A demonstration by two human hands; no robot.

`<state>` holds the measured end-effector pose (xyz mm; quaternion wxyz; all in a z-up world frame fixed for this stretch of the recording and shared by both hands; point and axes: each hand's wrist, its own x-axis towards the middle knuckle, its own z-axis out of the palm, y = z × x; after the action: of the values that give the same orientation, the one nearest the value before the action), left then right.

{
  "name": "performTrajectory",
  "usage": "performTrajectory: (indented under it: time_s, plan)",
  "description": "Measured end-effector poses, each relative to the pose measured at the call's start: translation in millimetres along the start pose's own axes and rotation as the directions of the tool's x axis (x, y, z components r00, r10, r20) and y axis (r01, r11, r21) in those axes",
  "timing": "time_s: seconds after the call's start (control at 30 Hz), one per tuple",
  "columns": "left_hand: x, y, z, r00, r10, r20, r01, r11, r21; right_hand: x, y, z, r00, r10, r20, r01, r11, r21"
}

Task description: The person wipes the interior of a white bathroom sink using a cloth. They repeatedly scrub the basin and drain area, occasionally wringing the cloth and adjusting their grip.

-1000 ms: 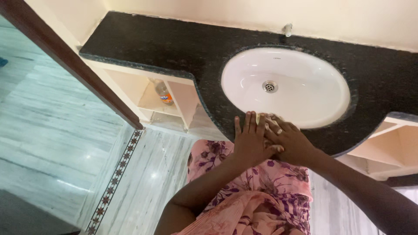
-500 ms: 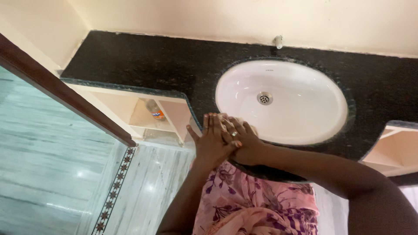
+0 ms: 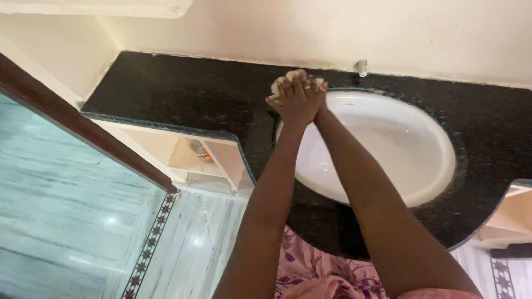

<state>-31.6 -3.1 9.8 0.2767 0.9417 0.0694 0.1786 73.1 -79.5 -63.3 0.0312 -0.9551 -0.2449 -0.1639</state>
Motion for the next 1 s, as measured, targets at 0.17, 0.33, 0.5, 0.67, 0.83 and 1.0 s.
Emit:
performTrajectory:
  time_s: [0.17, 0.33, 0.5, 0.67, 0.83, 1.0]
  plan:
    - [-9, -15, 14, 0.989, 0.05, 0.139, -0.076, 0.978, 0.194, -55, 92, -41, 0.981, 0.196, 0.014, -0.196, 0.978, 0.072]
    - [2, -19, 2, 0.958, -0.026, 0.286, -0.047, 0.969, 0.244, -131, 164, -58, 0.981, 0.188, 0.04, -0.183, 0.978, -0.1]
    - [-2, -31, 5, 0.958, 0.008, 0.285, -0.077, 0.97, 0.232, -232, 237, -91, 0.92, 0.372, 0.123, -0.34, 0.913, -0.224]
    - [-13, -34, 3, 0.957, 0.023, 0.289, -0.089, 0.973, 0.215, -347, 219, -137, 0.872, 0.464, 0.155, -0.427, 0.877, -0.222]
    - [-17, -29, -1, 0.954, 0.03, 0.298, -0.085, 0.981, 0.174, -408, 100, -185, 0.763, 0.577, 0.291, -0.573, 0.812, -0.109]
    - [-20, -29, 2, 0.955, 0.016, 0.298, -0.089, 0.968, 0.236, -386, -49, -197, 0.792, 0.491, 0.362, -0.476, 0.869, -0.137]
